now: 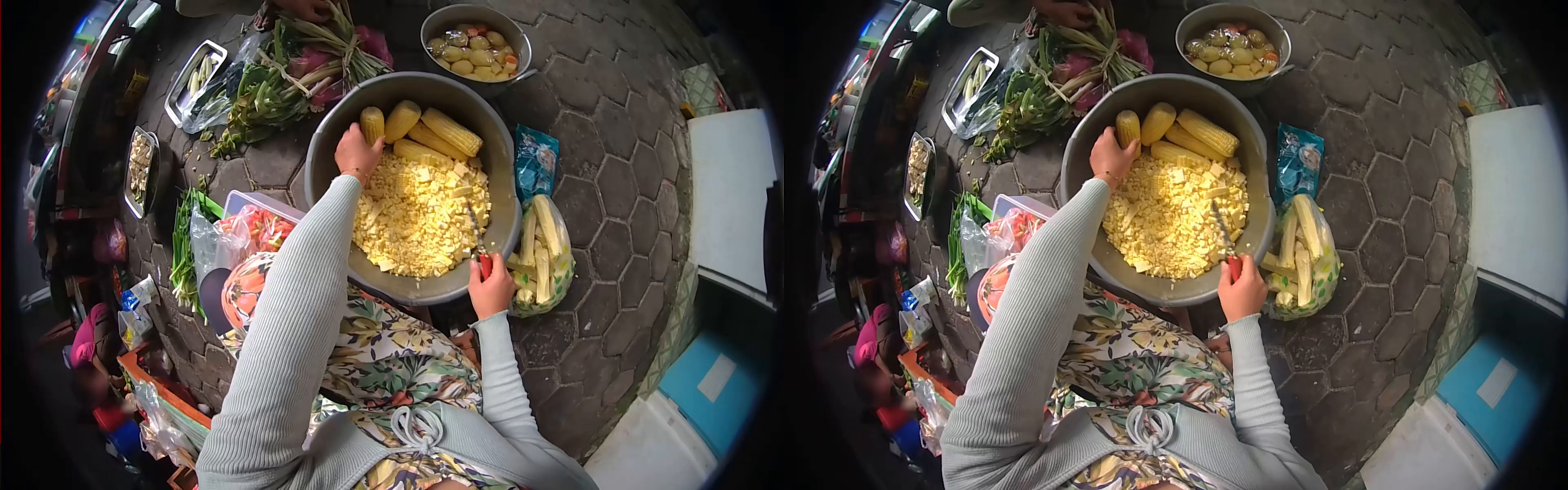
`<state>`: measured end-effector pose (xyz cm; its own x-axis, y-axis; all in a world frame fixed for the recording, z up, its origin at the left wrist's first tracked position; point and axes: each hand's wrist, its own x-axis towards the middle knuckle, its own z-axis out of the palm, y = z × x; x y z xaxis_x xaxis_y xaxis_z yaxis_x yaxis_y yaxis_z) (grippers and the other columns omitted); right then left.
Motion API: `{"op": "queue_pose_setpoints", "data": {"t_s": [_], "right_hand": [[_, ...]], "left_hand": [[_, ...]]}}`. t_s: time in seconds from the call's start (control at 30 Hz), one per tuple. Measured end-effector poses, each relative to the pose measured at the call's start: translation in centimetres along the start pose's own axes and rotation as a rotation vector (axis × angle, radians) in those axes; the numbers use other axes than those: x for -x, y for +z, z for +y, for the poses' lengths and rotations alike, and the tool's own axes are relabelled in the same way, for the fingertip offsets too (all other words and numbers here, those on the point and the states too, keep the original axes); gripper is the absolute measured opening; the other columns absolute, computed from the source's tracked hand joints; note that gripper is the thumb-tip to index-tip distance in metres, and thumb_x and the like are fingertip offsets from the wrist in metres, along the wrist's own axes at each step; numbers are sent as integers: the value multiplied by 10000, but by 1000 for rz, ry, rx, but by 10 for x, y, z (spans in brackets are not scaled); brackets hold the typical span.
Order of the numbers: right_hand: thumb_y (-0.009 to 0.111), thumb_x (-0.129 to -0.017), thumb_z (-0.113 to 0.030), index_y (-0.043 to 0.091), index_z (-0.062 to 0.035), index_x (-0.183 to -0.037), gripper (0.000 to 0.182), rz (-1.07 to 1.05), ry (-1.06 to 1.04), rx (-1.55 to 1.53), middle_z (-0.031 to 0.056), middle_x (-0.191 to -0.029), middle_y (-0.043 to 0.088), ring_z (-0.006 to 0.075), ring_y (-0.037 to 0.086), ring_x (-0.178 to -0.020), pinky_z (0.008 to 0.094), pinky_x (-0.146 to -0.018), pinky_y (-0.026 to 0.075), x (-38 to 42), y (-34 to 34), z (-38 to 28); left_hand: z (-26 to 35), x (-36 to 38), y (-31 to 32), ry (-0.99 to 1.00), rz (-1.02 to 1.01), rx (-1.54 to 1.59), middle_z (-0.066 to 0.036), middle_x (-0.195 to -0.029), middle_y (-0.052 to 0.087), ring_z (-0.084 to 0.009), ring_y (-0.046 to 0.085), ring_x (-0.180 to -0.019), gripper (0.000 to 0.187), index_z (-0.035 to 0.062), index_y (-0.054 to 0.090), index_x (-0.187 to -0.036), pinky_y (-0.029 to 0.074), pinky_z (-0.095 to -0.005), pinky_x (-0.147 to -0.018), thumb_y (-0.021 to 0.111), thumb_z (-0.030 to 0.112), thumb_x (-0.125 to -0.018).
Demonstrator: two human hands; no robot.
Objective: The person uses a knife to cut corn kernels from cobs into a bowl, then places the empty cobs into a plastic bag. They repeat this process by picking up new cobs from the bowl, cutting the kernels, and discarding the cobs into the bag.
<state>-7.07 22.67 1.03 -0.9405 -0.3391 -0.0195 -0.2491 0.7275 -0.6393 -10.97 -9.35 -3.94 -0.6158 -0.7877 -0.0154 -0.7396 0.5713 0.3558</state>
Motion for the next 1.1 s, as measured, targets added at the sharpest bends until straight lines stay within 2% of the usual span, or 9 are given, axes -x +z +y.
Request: {"op": "queue_pose_setpoints", "data": {"t_s": [0.07,0.1,0.17,0.43,0.63,0.8,0.83,0.97,1.1], "right_hand": [[618,-707,-202,495,-59,-899,269,-63,101,122,144,-777,587,346,566,-672,414,-574,446,-2,-1,3],[618,-707,-202,495,-59,-899,269,-55,112,127,144,-777,587,346,566,-672,414,-574,446,-3,-1,2],[609,-709,-202,491,-63,-908,270,-74,54,190,136,-780,586,332,570,-666,404,-562,453,-2,0,3],[572,-733,-212,470,-62,-928,266,-43,28,332,115,-784,576,300,583,-632,382,-530,472,-2,10,2],[555,-743,-225,460,-58,-937,273,-88,1,382,119,-766,572,301,583,-625,390,-531,475,0,11,7],[561,-743,-224,433,-69,-919,267,-44,8,247,151,-736,581,345,571,-655,431,-557,451,-3,7,2],[561,-743,-224,433,-69,-919,267,-40,12,246,151,-736,581,345,571,-655,431,-557,451,-5,5,0],[551,-758,-246,423,-67,-913,269,-95,75,3,192,-721,581,397,551,-671,474,-579,419,-4,-3,-7],[448,-825,-273,430,-45,-911,244,-67,19,-119,236,-687,561,415,541,-663,489,-582,407,4,24,-4]], "left_hand": [[4,-16,9,-73,58,19,-169,-833,590,-312,576,-792,513,12,518,-876,465,-392,-673,672,431,-623],[10,-22,9,-62,50,24,-169,-833,590,-312,576,-792,513,12,518,-876,465,-392,-673,672,431,-623],[18,-27,7,-191,24,31,-158,-807,596,-309,586,-763,503,32,517,-842,476,-390,-657,694,431,-593],[12,-26,-14,-58,25,-31,-139,-727,593,-292,589,-700,492,45,505,-758,473,-382,-614,705,442,-547],[23,-5,-60,286,193,125,-114,-702,554,-278,544,-718,454,44,500,-745,447,-373,-619,740,350,-511],[37,46,-81,305,-114,199,-136,-746,565,-296,547,-750,487,44,498,-834,448,-372,-662,738,323,-515],[35,59,-77,348,-100,214,-142,-741,592,-278,587,-708,452,32,499,-809,459,-343,-639,743,299,-537],[23,110,-62,351,-171,228,-157,-749,586,-297,578,-709,466,31,494,-852,453,-355,-642,730,298,-551],[13,133,-50,380,-184,248,-164,-823,572,-301,561,-775,482,16,496,-870,440,-357,-684,728,299,-557]]}}
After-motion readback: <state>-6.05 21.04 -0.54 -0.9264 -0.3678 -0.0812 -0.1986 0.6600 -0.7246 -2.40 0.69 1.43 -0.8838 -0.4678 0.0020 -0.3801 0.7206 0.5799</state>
